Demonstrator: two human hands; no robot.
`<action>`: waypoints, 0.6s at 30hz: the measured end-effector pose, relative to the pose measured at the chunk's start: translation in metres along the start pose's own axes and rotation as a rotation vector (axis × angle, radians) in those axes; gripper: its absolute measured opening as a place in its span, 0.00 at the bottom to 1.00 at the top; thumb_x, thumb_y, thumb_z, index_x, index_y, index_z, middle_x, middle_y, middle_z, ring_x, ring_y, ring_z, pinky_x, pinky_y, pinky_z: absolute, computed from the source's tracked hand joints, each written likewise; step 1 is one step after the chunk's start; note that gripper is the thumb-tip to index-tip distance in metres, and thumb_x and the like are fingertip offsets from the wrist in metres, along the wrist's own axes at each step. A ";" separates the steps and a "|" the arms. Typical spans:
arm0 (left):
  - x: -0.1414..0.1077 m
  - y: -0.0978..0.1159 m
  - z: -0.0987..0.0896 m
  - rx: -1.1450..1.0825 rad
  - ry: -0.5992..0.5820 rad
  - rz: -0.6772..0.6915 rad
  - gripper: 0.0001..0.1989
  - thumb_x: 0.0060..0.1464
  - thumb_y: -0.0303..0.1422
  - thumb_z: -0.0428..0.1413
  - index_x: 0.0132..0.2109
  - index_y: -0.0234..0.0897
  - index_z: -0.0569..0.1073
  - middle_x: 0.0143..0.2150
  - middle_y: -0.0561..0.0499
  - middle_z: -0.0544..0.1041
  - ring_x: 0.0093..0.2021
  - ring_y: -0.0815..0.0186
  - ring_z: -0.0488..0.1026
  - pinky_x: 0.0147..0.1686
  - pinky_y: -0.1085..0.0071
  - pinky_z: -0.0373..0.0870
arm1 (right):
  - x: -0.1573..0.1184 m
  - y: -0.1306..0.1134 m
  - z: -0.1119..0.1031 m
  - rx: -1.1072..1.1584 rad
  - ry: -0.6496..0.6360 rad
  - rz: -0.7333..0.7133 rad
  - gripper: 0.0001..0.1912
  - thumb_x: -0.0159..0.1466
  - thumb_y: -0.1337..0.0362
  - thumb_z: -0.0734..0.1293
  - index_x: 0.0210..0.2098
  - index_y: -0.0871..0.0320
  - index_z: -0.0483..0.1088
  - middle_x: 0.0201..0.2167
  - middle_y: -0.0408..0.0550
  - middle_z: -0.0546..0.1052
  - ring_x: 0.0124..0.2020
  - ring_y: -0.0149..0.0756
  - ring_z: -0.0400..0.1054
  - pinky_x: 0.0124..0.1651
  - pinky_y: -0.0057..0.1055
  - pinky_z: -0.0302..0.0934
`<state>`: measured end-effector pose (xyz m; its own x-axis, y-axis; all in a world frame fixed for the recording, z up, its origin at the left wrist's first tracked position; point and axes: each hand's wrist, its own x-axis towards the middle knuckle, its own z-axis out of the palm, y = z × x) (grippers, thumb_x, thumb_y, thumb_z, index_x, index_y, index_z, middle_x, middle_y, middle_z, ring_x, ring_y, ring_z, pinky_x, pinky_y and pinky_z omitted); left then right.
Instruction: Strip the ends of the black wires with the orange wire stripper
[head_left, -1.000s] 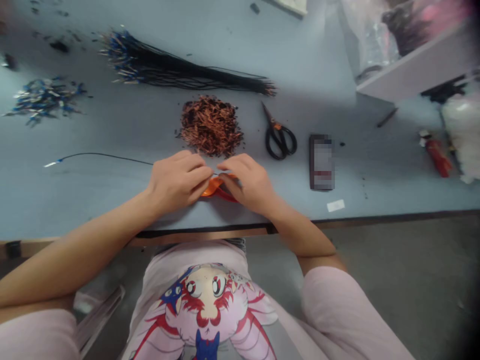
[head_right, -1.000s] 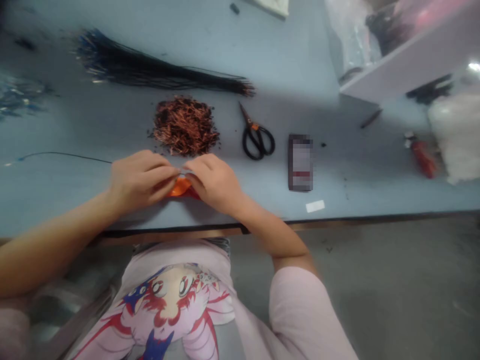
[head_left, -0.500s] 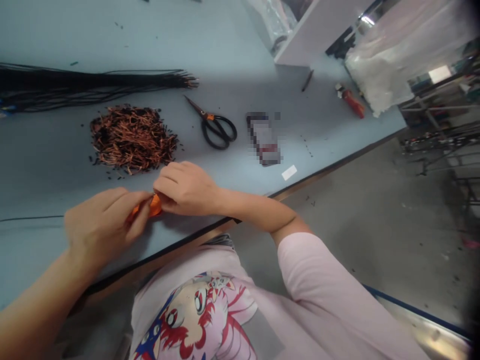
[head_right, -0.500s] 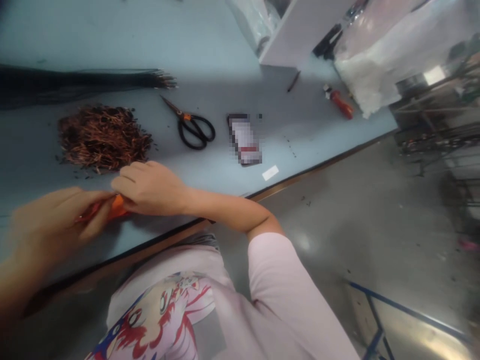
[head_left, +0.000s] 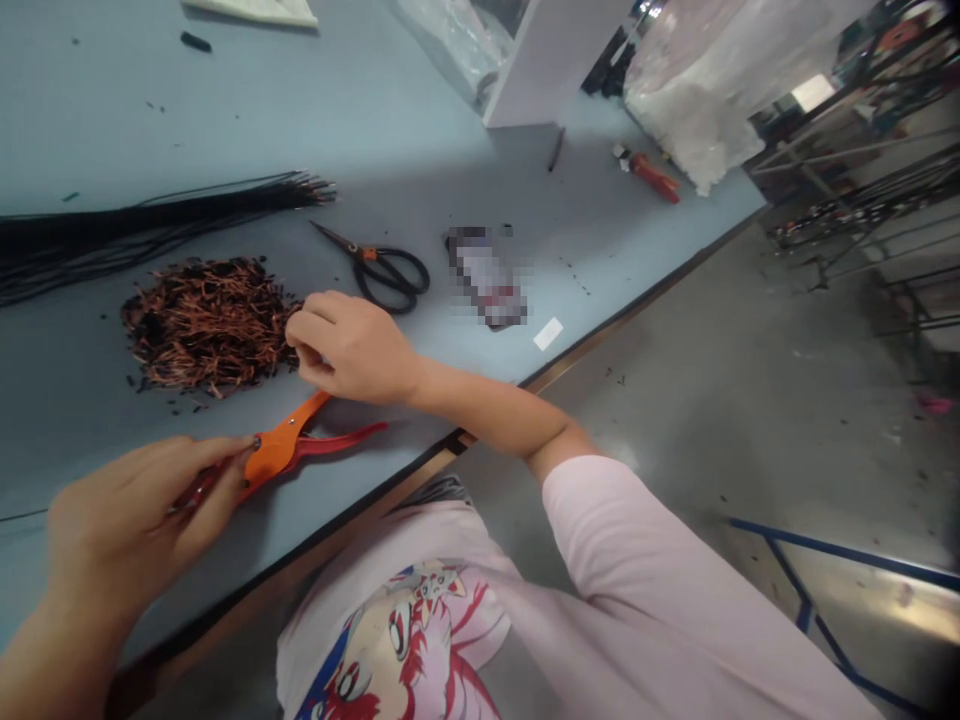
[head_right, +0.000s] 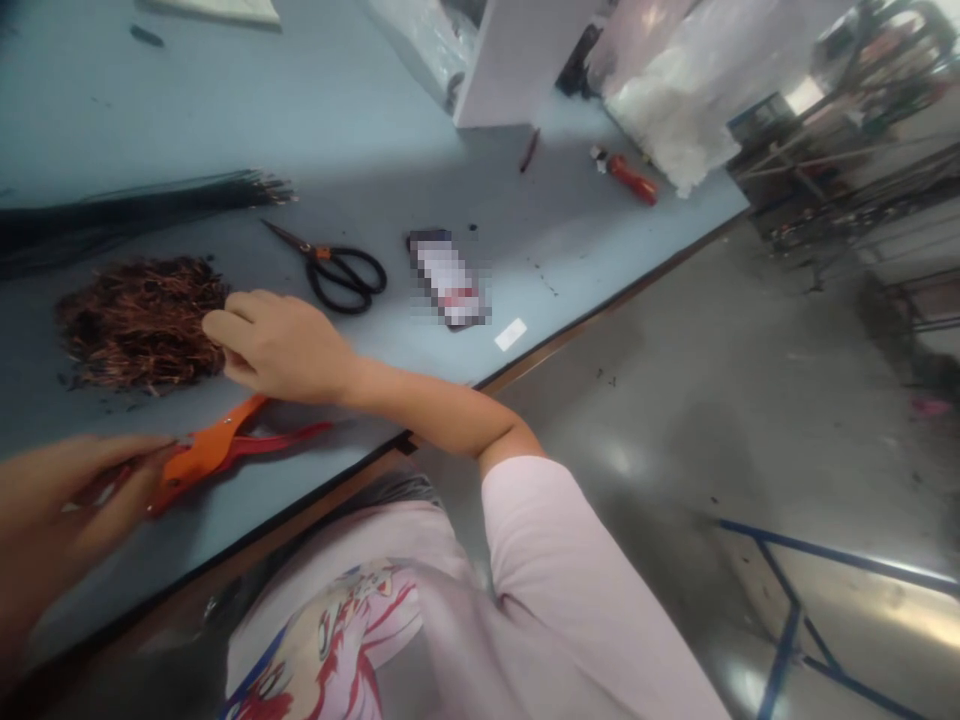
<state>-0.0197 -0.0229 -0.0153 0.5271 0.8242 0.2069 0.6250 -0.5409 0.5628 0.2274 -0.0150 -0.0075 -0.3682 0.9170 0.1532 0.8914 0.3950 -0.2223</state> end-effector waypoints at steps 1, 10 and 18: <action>0.000 -0.003 0.001 0.017 0.035 -0.002 0.13 0.50 0.40 0.57 0.40 0.70 0.81 0.24 0.58 0.77 0.24 0.57 0.73 0.24 0.64 0.59 | 0.002 0.004 0.002 0.021 -0.003 0.020 0.13 0.74 0.71 0.54 0.49 0.58 0.69 0.47 0.51 0.73 0.51 0.41 0.66 0.52 0.36 0.57; -0.001 -0.005 0.002 0.077 0.112 0.080 0.22 0.52 0.34 0.57 0.51 0.68 0.78 0.25 0.55 0.75 0.24 0.58 0.70 0.24 0.66 0.55 | -0.002 -0.014 0.014 0.253 -0.037 -0.216 0.18 0.77 0.57 0.55 0.53 0.58 0.72 0.55 0.53 0.77 0.57 0.37 0.68 0.60 0.34 0.58; 0.002 -0.002 0.008 0.143 0.249 0.418 0.07 0.58 0.27 0.60 0.43 0.43 0.78 0.29 0.51 0.78 0.26 0.65 0.71 0.27 0.71 0.62 | -0.010 -0.028 0.009 0.208 -0.089 -0.316 0.18 0.77 0.63 0.54 0.52 0.61 0.73 0.52 0.50 0.78 0.54 0.36 0.67 0.57 0.30 0.55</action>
<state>-0.0153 -0.0214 -0.0225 0.6068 0.5375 0.5856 0.4715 -0.8365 0.2793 0.2041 -0.0345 -0.0117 -0.6460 0.7456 0.1638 0.6609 0.6536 -0.3688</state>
